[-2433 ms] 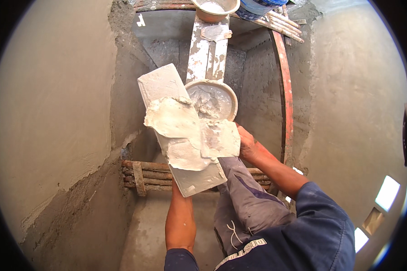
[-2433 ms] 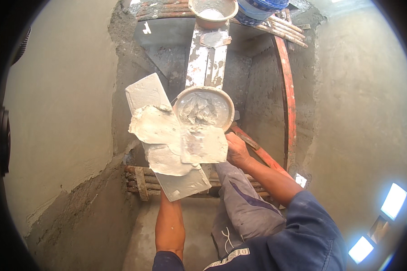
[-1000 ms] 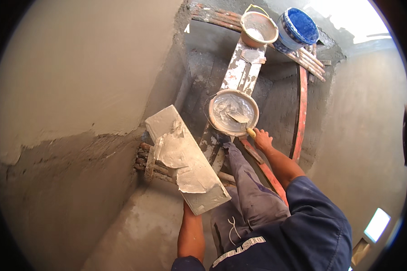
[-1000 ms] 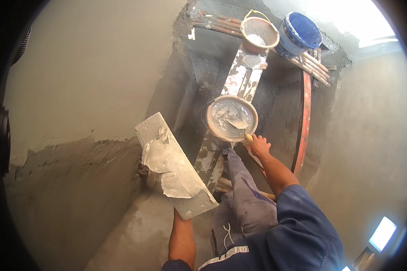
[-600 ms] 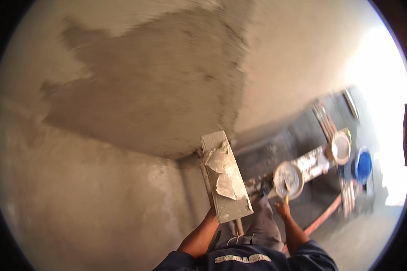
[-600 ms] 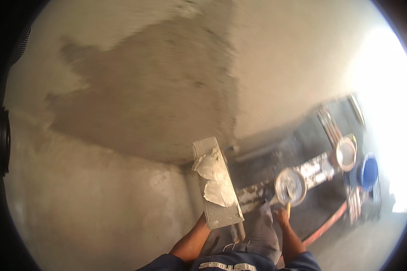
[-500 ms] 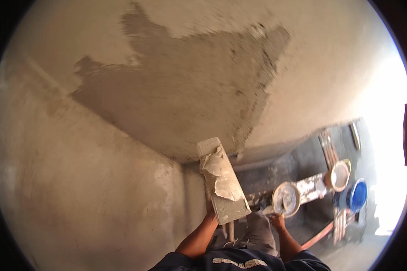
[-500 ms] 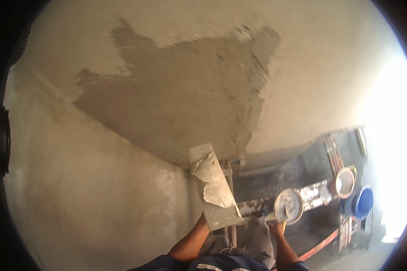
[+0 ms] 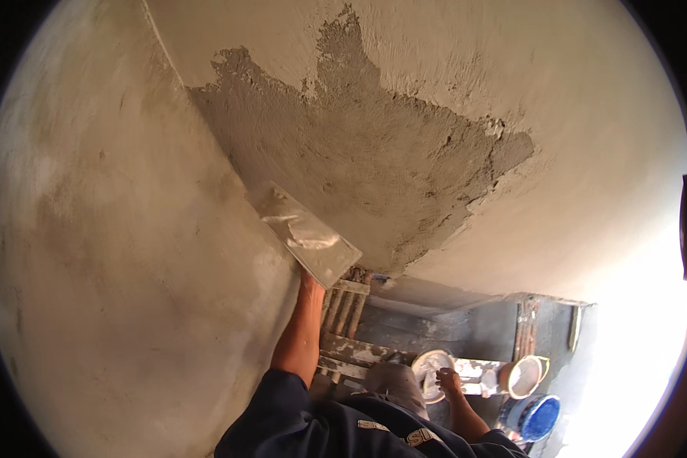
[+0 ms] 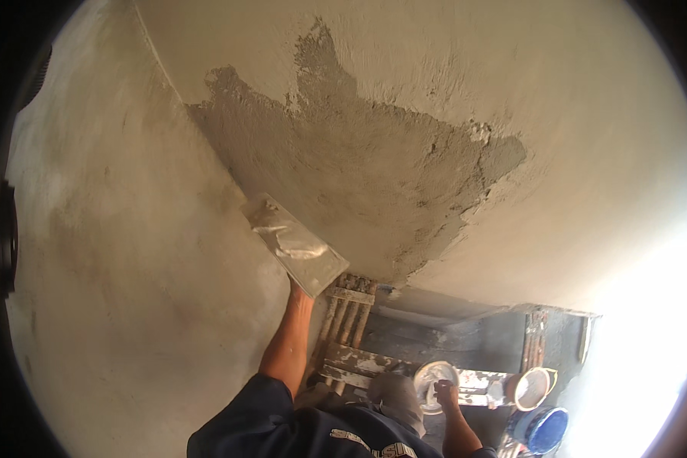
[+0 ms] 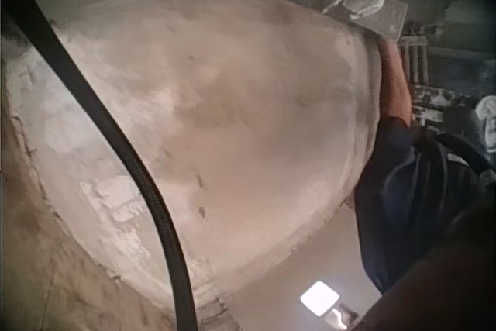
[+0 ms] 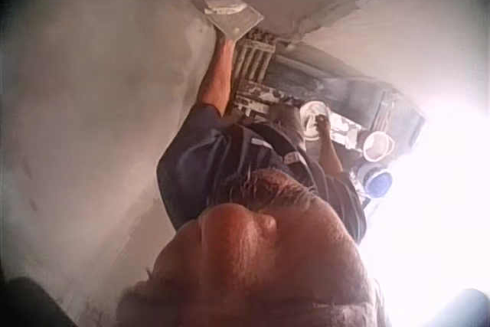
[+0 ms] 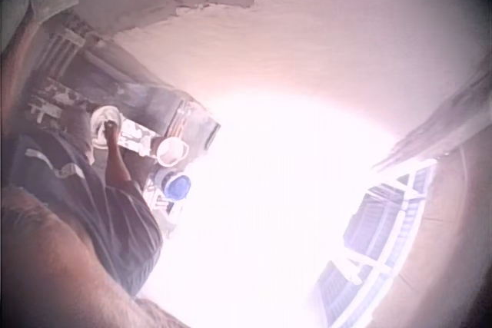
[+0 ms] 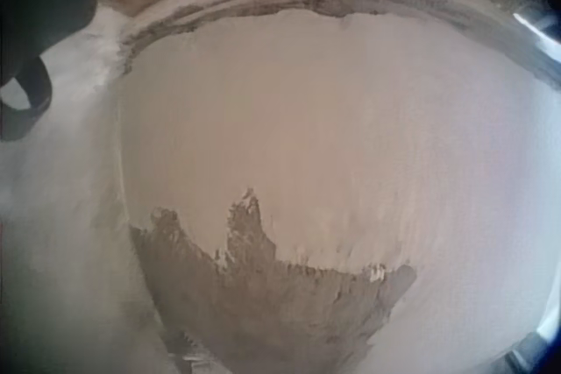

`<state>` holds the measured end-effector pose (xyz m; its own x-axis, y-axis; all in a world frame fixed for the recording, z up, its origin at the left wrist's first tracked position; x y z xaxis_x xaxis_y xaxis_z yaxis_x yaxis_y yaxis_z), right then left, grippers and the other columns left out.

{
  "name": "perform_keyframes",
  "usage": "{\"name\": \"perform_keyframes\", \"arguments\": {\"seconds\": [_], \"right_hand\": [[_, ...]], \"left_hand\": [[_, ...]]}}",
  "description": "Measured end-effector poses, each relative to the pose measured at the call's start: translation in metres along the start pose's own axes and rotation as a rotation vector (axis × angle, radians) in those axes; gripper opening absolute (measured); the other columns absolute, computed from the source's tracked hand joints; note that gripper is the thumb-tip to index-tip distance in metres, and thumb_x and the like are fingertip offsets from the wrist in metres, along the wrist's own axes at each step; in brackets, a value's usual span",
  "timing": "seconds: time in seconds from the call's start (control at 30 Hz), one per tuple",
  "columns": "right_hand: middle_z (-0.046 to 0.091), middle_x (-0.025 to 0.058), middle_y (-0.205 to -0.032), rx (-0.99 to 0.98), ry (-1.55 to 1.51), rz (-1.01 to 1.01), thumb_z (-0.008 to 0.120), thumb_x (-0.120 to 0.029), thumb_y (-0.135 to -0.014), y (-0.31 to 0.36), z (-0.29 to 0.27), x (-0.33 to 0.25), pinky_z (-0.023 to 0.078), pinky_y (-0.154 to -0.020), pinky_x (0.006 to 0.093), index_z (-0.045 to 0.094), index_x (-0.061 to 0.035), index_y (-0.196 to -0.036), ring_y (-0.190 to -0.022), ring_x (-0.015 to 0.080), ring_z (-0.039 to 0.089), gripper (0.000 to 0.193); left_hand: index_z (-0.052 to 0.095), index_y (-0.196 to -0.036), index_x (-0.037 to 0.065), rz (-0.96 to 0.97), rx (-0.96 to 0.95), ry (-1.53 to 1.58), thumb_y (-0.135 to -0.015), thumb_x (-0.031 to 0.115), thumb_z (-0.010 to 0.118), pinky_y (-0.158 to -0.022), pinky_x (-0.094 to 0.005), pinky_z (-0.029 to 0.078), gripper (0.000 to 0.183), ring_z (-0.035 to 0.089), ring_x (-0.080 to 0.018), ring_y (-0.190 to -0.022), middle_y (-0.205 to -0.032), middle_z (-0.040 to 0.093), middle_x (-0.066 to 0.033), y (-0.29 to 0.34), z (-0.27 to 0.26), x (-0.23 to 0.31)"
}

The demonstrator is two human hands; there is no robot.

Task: The person applies plaster to a wall using a trowel and hawk, smoothing the surface in broad strokes. The person repeatedly scoops plaster from a bucket onto the hawk and continues spreading it across the wall.

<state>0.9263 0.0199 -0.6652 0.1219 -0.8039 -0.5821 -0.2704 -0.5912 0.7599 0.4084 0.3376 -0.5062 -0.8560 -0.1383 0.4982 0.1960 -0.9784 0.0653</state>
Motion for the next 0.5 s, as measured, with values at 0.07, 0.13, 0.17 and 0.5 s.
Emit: {"name": "perform_keyframes", "arguments": {"seconds": [0.07, 0.13, 0.17, 0.5], "right_hand": [[0.065, 0.0079, -0.084, 0.013, 0.096, -0.009, 0.068, -0.022, -0.085, 0.002, -0.034, -0.016, 0.046, -0.051, 0.0305, 0.059, -0.0038, -0.117, -0.064, 0.018, 0.061, 0.038], [0.066, 0.0097, -0.089, -0.004, 0.124, -0.021, 0.068, -0.023, -0.084, 0.002, -0.06, -0.032, 0.047, -0.053, 0.0326, 0.06, -0.0042, -0.117, -0.069, 0.0202, 0.063, 0.039], [0.066, 0.0104, -0.091, -0.011, 0.153, -0.017, 0.068, -0.024, -0.084, 0.001, -0.073, -0.043, 0.048, -0.054, 0.0335, 0.06, -0.0039, -0.117, -0.07, 0.021, 0.063, 0.04], [0.064, 0.0053, -0.083, -0.028, 0.064, -0.067, 0.064, -0.025, -0.088, 0.003, -0.118, -0.126, 0.047, -0.053, 0.0335, 0.059, -0.0093, -0.113, -0.061, 0.0181, 0.061, 0.029]], "left_hand": [[0.054, -0.127, 0.014, 0.085, -0.224, 0.232, -0.096, 0.049, 0.048, -0.096, -0.0428, 0.048, 0.048, 0.059, -0.0262, -0.107, -0.117, 0.061, -0.0068, -0.021, 0.019, 0.009], [0.052, -0.129, 0.016, 0.031, -0.409, 0.633, -0.095, 0.052, 0.048, -0.098, -0.0448, 0.047, 0.05, 0.057, -0.0273, -0.111, -0.121, 0.058, -0.0071, -0.035, 0.006, 0.013], [0.051, -0.13, 0.017, -0.047, -0.474, 0.863, -0.094, 0.054, 0.048, -0.099, -0.0467, 0.045, 0.052, 0.054, -0.0283, -0.114, -0.124, 0.056, -0.0073, -0.041, -0.008, 0.015], [0.052, -0.126, 0.011, 0.276, 0.064, 0.368, -0.096, 0.051, 0.046, -0.09, -0.0498, 0.05, 0.051, 0.058, -0.0319, -0.105, -0.119, 0.057, -0.0103, -0.107, -0.027, 0.047]]}}
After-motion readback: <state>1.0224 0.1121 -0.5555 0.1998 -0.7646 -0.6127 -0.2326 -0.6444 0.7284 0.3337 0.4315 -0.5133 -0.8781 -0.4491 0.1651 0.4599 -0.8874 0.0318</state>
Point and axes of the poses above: each hand's wrist, its own y-axis away from the middle knuckle, its own z-axis out of the palm, x = y × z, the point moved 9 cm from there along -y, towards the middle knuckle
